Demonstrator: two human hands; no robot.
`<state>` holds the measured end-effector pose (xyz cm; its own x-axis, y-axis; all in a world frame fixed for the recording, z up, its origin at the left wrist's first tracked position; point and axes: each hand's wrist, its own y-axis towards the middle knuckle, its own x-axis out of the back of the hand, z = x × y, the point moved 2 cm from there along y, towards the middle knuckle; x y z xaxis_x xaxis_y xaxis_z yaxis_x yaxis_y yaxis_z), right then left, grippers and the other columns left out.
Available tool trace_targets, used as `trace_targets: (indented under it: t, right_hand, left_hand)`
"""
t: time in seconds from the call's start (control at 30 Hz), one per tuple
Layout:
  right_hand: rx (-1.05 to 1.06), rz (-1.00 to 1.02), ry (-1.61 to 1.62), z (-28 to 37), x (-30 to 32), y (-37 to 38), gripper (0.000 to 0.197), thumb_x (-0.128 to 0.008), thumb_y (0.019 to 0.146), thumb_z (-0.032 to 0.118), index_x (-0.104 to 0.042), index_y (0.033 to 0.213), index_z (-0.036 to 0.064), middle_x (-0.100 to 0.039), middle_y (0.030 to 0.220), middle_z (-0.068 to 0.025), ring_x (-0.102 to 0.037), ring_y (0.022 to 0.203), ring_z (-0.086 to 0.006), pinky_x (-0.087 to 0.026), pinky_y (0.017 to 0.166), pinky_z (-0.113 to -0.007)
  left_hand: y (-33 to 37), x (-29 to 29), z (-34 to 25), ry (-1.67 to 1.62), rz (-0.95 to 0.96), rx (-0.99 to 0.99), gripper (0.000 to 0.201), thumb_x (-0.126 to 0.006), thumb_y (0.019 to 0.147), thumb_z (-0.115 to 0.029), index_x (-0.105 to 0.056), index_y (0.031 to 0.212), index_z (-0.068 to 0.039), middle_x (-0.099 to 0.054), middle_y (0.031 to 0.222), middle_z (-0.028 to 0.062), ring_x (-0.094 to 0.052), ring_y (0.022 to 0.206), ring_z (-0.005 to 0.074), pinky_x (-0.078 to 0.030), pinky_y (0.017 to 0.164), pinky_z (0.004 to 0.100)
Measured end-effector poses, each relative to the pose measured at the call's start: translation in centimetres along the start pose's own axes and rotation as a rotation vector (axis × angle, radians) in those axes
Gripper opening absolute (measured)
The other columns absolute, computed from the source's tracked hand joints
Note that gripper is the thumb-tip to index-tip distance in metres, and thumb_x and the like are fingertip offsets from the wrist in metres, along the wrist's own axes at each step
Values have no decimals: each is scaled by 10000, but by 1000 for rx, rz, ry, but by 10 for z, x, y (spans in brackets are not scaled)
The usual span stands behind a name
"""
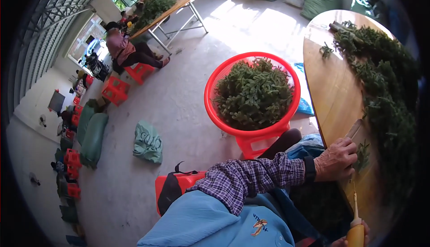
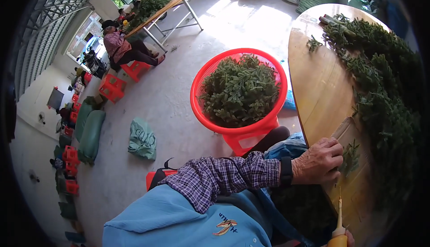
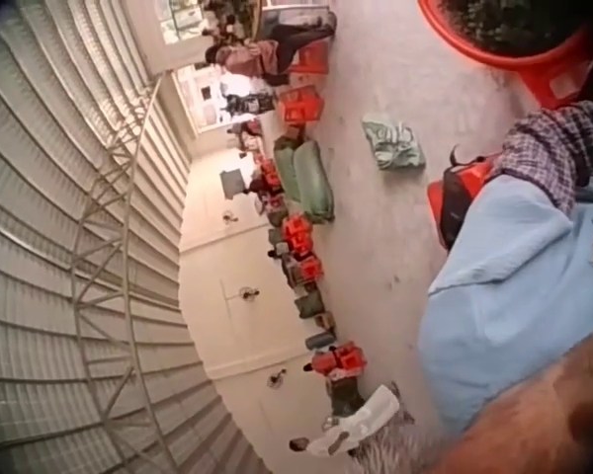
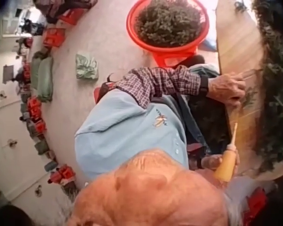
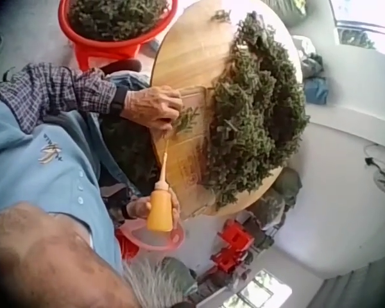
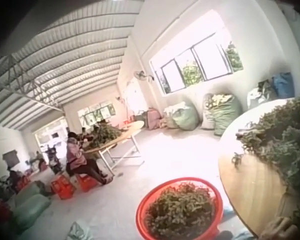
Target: The person picks up small branches from a pile, applies glue to their stems from a squeeze bottle, and places them into a blue bag. They occasionally move the pile of branches on the table and reach into the bag to rearrange the contents.
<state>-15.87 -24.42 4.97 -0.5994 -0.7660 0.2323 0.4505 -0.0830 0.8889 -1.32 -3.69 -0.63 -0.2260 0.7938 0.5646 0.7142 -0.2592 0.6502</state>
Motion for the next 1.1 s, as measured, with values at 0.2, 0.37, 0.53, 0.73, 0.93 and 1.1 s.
trace_targets:
  t: [0.2, 0.37, 0.53, 0.73, 0.93, 1.1]
  right_hand:
    - [-206, 144, -96, -18, 20, -27, 700, -583, 929, 503, -412, 1331, -44, -581, 1145, -224, -613, 910, -322, -517, 807, -398]
    - [-179, 18, 316, -26, -2, -21, 785, -874, 750, 374, -411, 1311, 78, -554, 1151, -175, -626, 914, -335, -562, 775, -419]
    - [-239, -36, 312, -11, 3, -22, 785, -926, 687, 329, -427, 1247, 98, -559, 1148, -172, -638, 898, -338, -584, 765, -399]
    - [-207, 3, 367, -13, 6, -23, 829, -887, 714, 451, -440, 1309, 88, -553, 1155, -159, -585, 920, -333, -532, 779, -404]
    - [-200, 26, 360, -11, -5, -17, 814, -905, 697, 392, -423, 1278, 85, -557, 1142, -172, -608, 909, -337, -559, 772, -402]
    - [-194, 17, 379, -9, -8, -19, 812, -939, 672, 267, -392, 1241, 77, -553, 1145, -199, -631, 918, -348, -599, 777, -406]
  left_hand:
    - [7, 8, 7, -184, 63, -40, 365, -778, 688, -121, -591, 995, -65, -585, 1042, 133, -565, 1030, 352, -464, 927, 442]
    - [6, 28, 16, -97, 76, 36, 493, -802, 731, -88, -604, 1181, -58, -552, 1136, 142, -542, 1078, 338, -493, 899, 407]
    - [-1, 11, 17, -187, 90, -32, 501, -806, 746, -80, -617, 1210, -59, -540, 1198, 140, -541, 1091, 320, -507, 869, 381]
    - [3, 16, 7, -60, 212, -25, 492, -787, 765, -55, -637, 1233, -83, -518, 1294, 146, -539, 1131, 319, -505, 900, 396]
    - [3, 17, 8, -14, 150, -146, 465, -763, 777, -29, -652, 1225, -84, -516, 1301, 138, -520, 1166, 323, -509, 901, 386]
    - [3, 18, 9, 10, 201, -167, 400, -763, 780, -21, -668, 1166, -55, -534, 1286, 135, -534, 1171, 320, -509, 933, 378]
